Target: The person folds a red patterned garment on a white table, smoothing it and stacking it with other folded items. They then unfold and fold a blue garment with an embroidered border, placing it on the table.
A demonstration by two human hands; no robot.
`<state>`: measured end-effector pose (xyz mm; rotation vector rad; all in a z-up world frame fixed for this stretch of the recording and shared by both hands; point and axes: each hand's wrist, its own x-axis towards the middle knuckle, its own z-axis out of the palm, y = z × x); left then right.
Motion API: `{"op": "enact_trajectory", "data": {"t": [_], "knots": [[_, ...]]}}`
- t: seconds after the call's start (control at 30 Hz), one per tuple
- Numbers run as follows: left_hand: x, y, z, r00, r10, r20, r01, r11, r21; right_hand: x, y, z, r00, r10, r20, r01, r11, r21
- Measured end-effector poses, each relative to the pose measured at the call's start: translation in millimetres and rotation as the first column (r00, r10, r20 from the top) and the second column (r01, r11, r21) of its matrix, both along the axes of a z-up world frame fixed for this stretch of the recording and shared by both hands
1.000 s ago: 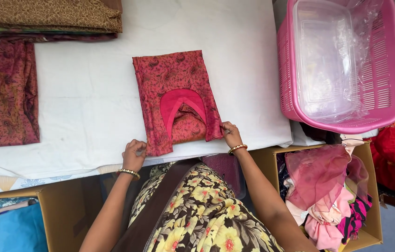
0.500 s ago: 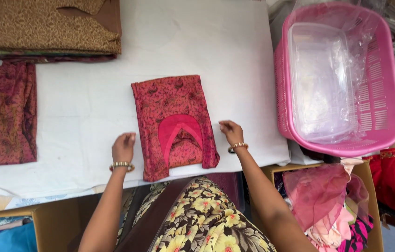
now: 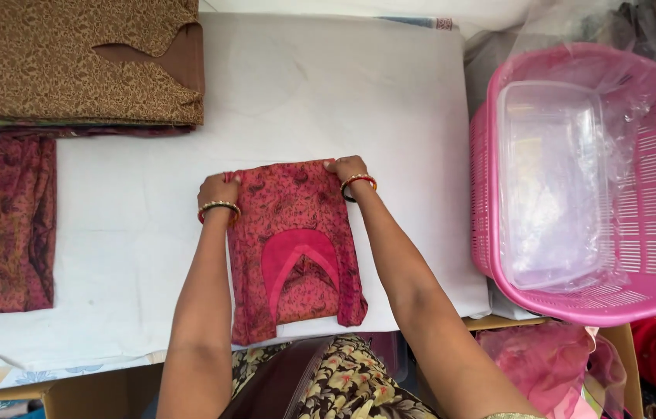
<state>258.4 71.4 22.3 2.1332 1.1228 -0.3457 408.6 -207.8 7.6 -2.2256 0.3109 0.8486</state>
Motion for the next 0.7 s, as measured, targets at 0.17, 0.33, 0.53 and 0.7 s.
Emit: {"op": "enact_trajectory", "data": {"t": [0.17,0.33,0.53,0.7], "knots": [[42,10,16,0.882,0.386,0.271,-0.249,0.87,-0.426,27,-7,-22,0.93,-0.356,-0.091,0.356,0.813,0.461],[118,27,2,0.836,0.451,0.312,-0.242,0.814,-0.528,79,-1,-12,0.884,-0.468,0.007,0.412,0.784,0.465],[200,39,-6,0.781,0.51,0.362,-0.256,0.789,-0.558,143,14,19,0.858,-0.51,0.065,0.434,0.786,0.441],[196,36,-34,0.827,0.261,0.497,-0.11,0.944,-0.312,144,-10,-31,0.869,-0.336,0.363,0.195,0.907,0.372]]}}
